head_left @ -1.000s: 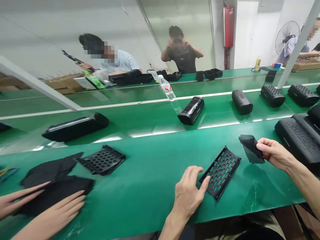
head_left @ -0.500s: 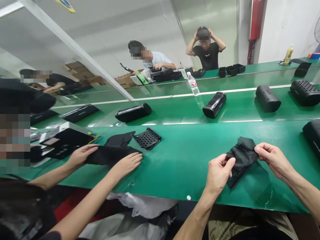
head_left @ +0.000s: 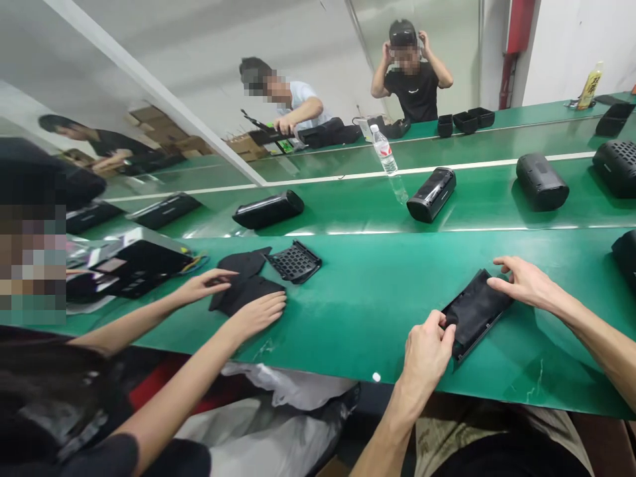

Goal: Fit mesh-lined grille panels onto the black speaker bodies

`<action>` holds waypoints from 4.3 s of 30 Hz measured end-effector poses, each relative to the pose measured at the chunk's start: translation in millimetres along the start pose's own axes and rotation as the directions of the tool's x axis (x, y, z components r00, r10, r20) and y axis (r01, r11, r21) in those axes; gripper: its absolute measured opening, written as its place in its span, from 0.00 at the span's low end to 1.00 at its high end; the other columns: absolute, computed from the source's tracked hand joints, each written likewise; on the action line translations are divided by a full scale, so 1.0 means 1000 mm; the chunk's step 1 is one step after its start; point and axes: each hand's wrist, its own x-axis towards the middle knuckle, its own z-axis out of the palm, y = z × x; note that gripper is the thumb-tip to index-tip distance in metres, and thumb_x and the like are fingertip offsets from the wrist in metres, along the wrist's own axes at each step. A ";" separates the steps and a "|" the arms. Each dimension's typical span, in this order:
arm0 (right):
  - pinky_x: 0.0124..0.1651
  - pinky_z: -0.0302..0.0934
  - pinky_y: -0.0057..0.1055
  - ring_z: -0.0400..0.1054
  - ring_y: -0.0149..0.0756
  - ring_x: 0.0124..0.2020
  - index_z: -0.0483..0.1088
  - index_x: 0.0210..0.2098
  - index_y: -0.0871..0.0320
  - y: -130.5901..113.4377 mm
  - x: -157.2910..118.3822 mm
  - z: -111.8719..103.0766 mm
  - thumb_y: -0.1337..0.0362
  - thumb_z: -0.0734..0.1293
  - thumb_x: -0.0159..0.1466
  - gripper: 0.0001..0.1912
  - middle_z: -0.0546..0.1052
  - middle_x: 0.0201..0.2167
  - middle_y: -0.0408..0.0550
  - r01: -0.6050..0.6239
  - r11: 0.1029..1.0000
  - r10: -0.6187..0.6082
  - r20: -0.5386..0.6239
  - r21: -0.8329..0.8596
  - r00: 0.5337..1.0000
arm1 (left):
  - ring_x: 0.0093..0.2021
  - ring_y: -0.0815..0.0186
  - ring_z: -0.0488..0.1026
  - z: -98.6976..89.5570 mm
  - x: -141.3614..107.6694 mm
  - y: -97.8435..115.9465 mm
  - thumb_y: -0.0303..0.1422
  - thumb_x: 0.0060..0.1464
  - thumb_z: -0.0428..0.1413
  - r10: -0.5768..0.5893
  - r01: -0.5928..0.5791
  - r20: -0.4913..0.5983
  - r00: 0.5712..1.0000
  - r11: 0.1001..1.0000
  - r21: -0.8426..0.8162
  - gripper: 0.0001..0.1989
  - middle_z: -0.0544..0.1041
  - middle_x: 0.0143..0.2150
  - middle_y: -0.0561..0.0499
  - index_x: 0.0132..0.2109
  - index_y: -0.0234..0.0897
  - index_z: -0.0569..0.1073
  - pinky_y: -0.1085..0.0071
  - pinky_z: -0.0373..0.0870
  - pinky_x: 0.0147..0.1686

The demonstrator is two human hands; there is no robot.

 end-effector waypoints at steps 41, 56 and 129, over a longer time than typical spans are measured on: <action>0.43 0.67 0.31 0.74 0.38 0.40 0.75 0.48 0.54 -0.008 -0.067 0.013 0.50 0.84 0.52 0.30 0.82 0.41 0.45 -0.378 0.522 0.071 0.403 0.765 0.913 | 0.43 0.62 0.77 -0.005 -0.035 -0.038 0.39 0.56 0.66 0.022 0.126 0.158 0.987 0.493 -0.861 0.33 0.82 0.43 0.47 0.66 0.37 0.70 0.68 0.73 0.46; 0.38 0.69 0.29 0.75 0.37 0.37 0.76 0.46 0.54 -0.016 -0.071 0.015 0.48 0.87 0.48 0.33 0.81 0.38 0.44 -0.451 0.416 0.120 0.444 0.790 0.888 | 0.55 0.55 0.78 -0.007 -0.044 -0.035 0.33 0.51 0.67 0.064 0.136 0.168 0.984 0.346 -0.929 0.30 0.82 0.54 0.42 0.62 0.37 0.73 0.64 0.72 0.54; 0.21 0.51 0.24 0.58 0.26 0.21 0.74 0.40 0.57 -0.004 -0.063 0.022 0.47 0.88 0.42 0.34 0.72 0.23 0.39 -0.400 0.425 0.308 0.287 0.812 0.907 | 0.51 0.47 0.84 0.008 -0.038 -0.023 0.47 0.49 0.74 -0.135 0.166 0.168 0.977 -0.021 -0.986 0.22 0.87 0.40 0.42 0.40 0.33 0.83 0.55 0.80 0.53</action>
